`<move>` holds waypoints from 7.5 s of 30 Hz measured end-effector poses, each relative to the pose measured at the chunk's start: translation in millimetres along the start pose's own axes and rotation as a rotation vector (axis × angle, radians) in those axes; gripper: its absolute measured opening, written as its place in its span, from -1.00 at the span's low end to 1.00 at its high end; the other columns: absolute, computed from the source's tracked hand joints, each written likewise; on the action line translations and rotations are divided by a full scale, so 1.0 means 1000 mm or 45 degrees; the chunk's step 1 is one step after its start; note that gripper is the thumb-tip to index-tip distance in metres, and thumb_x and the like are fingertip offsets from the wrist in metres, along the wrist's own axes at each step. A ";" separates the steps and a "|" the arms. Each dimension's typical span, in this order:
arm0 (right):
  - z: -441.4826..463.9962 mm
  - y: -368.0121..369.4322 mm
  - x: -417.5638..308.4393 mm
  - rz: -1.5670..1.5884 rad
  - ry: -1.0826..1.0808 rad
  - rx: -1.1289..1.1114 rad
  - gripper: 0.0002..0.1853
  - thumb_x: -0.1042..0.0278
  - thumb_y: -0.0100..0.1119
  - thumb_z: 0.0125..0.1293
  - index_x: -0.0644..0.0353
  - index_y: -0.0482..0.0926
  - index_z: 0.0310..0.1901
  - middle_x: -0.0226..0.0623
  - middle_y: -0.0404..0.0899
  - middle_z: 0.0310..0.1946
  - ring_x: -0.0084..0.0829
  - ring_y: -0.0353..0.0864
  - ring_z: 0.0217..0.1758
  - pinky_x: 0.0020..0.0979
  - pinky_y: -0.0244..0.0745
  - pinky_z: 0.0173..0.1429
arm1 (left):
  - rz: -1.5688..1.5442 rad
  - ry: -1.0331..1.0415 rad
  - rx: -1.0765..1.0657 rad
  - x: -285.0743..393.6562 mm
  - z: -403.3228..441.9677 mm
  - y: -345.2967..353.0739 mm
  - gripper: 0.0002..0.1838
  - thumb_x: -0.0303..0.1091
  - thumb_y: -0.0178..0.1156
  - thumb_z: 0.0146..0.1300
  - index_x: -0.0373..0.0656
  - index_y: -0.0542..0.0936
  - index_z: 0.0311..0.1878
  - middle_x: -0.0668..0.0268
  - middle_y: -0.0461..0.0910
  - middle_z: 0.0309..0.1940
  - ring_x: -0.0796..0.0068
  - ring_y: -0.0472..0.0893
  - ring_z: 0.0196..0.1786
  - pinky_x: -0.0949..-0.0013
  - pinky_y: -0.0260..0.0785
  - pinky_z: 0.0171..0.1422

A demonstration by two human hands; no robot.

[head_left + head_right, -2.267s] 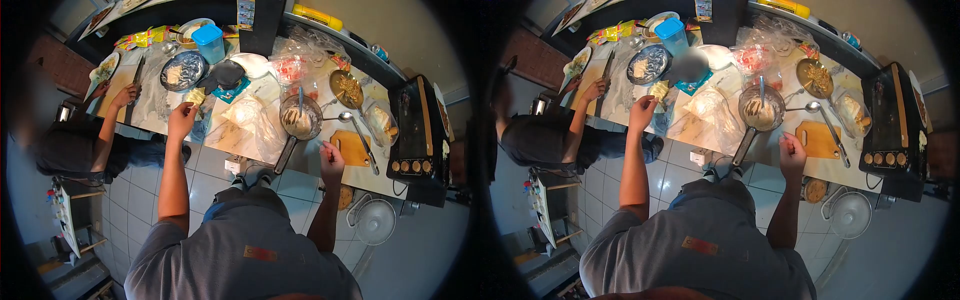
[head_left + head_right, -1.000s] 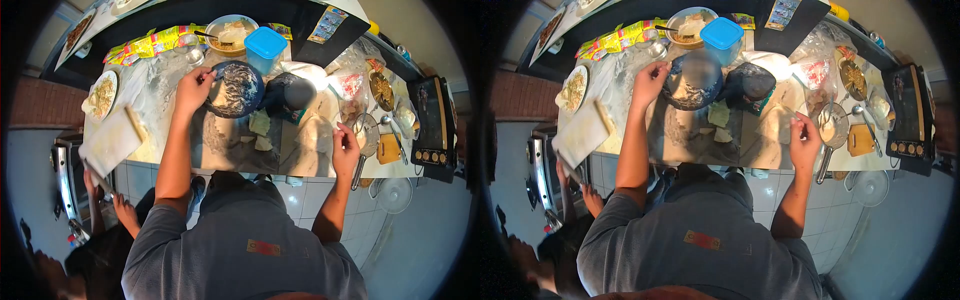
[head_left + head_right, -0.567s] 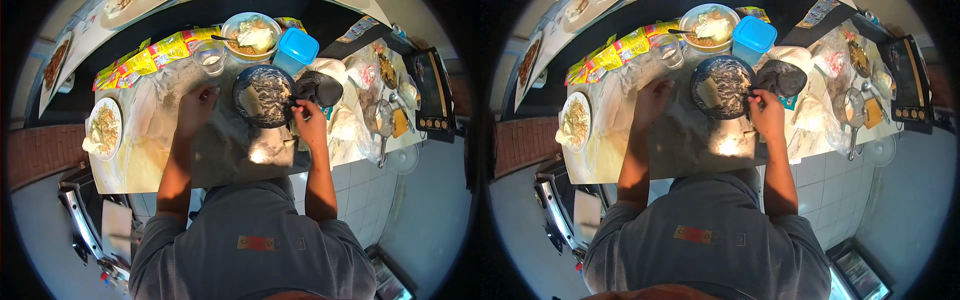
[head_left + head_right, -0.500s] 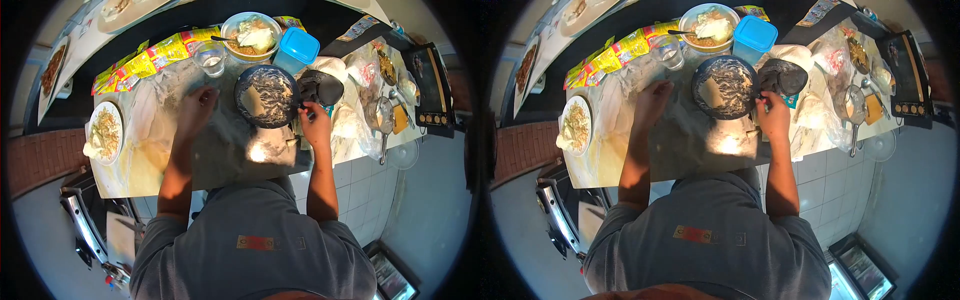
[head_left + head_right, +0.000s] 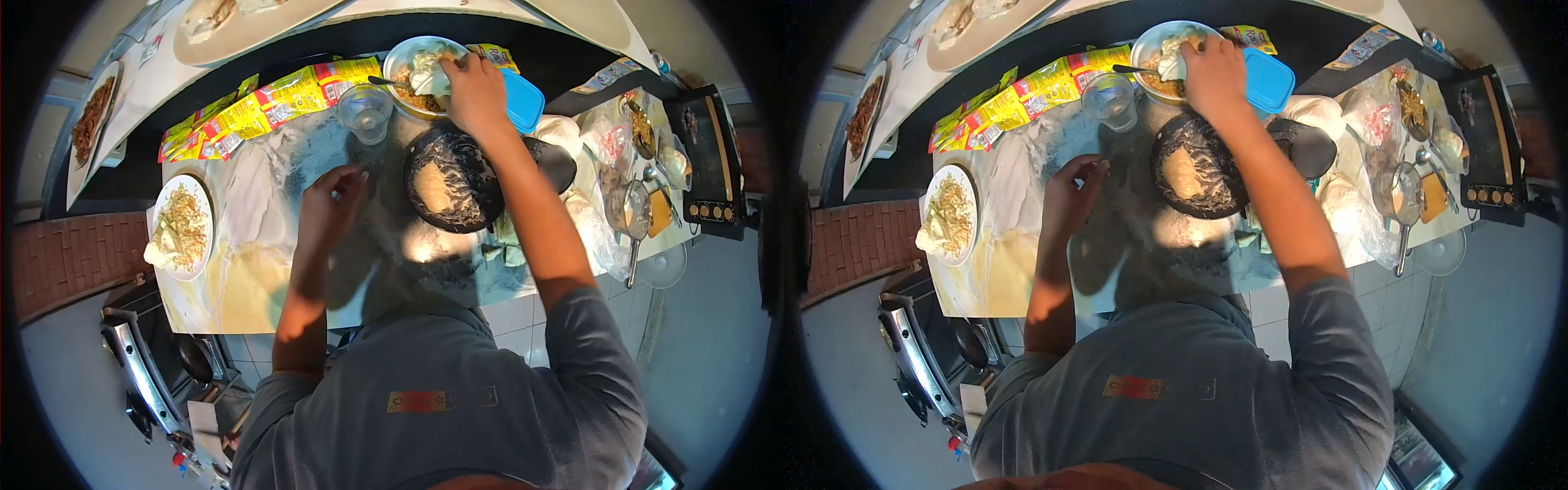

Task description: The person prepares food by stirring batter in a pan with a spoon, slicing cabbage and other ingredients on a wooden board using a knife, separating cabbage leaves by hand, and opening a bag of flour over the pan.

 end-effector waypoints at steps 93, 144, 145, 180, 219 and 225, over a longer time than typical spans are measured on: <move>-0.232 -0.171 0.196 1.937 1.087 0.342 -0.43 0.28 0.15 0.28 0.32 0.33 0.29 -0.20 0.50 0.19 -0.34 0.46 0.26 -0.31 0.27 0.36 | 1.482 0.060 -0.639 0.078 0.222 0.176 0.03 0.08 0.48 -0.40 -0.08 0.44 0.29 0.17 0.41 0.32 0.04 0.32 0.36 0.03 0.14 0.34; 0.048 0.033 0.027 -0.149 -0.177 -0.634 -0.56 0.25 0.35 0.02 -0.04 0.64 0.02 -0.18 0.67 -0.08 -0.13 0.66 0.03 -0.05 0.53 0.07 | 0.612 0.602 0.349 0.114 0.000 -0.056 -0.16 -0.25 0.47 -0.35 -0.25 0.38 0.12 0.03 0.40 0.00 -0.03 0.39 0.13 0.05 0.20 0.25; 0.047 0.004 0.027 -0.135 -0.145 -0.635 -0.43 0.16 0.39 0.01 -0.05 0.57 0.14 -0.21 0.61 0.05 -0.16 0.64 0.04 -0.08 0.55 0.08 | 0.598 0.612 0.289 0.116 0.003 -0.050 -0.16 -0.25 0.47 -0.35 -0.25 0.38 0.12 0.03 0.40 0.00 -0.03 0.39 0.13 0.05 0.20 0.25; -0.263 -0.037 0.077 0.657 0.246 -0.243 -0.67 0.20 0.25 0.04 0.33 0.55 -0.30 0.00 0.59 -0.36 -0.01 0.61 -0.24 -0.09 0.53 -0.10 | 0.585 0.442 0.277 0.123 -0.113 0.092 -0.16 -0.29 0.47 -0.31 -0.32 0.38 0.15 -0.02 0.44 0.03 -0.02 0.47 0.13 0.13 0.32 0.25; -0.306 -0.081 0.050 0.605 0.315 0.033 -0.52 0.41 0.23 0.09 0.19 0.50 0.11 -0.05 0.48 -0.02 0.01 0.53 -0.02 -0.17 0.48 0.08 | 0.459 0.426 0.123 0.076 -0.125 0.087 -0.17 -0.26 0.56 -0.31 -0.24 0.38 0.10 0.08 0.43 0.00 0.04 0.44 0.13 0.06 0.18 0.25; -0.293 -0.051 0.032 0.263 0.268 -0.083 -0.46 0.43 0.19 0.06 -0.01 0.53 0.17 -0.08 0.47 0.12 -0.04 0.53 0.09 -0.11 0.45 0.13 | 0.521 0.475 0.133 0.082 -0.119 0.092 -0.17 -0.29 0.58 -0.29 -0.29 0.39 0.12 0.00 0.46 0.01 -0.03 0.49 0.10 0.08 0.35 0.19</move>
Point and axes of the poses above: each hand's wrist, its own z-axis towards the middle knuckle, its own y-axis out of the palm, x = y × z, the point moved 4 cm from there along z, towards the middle knuckle
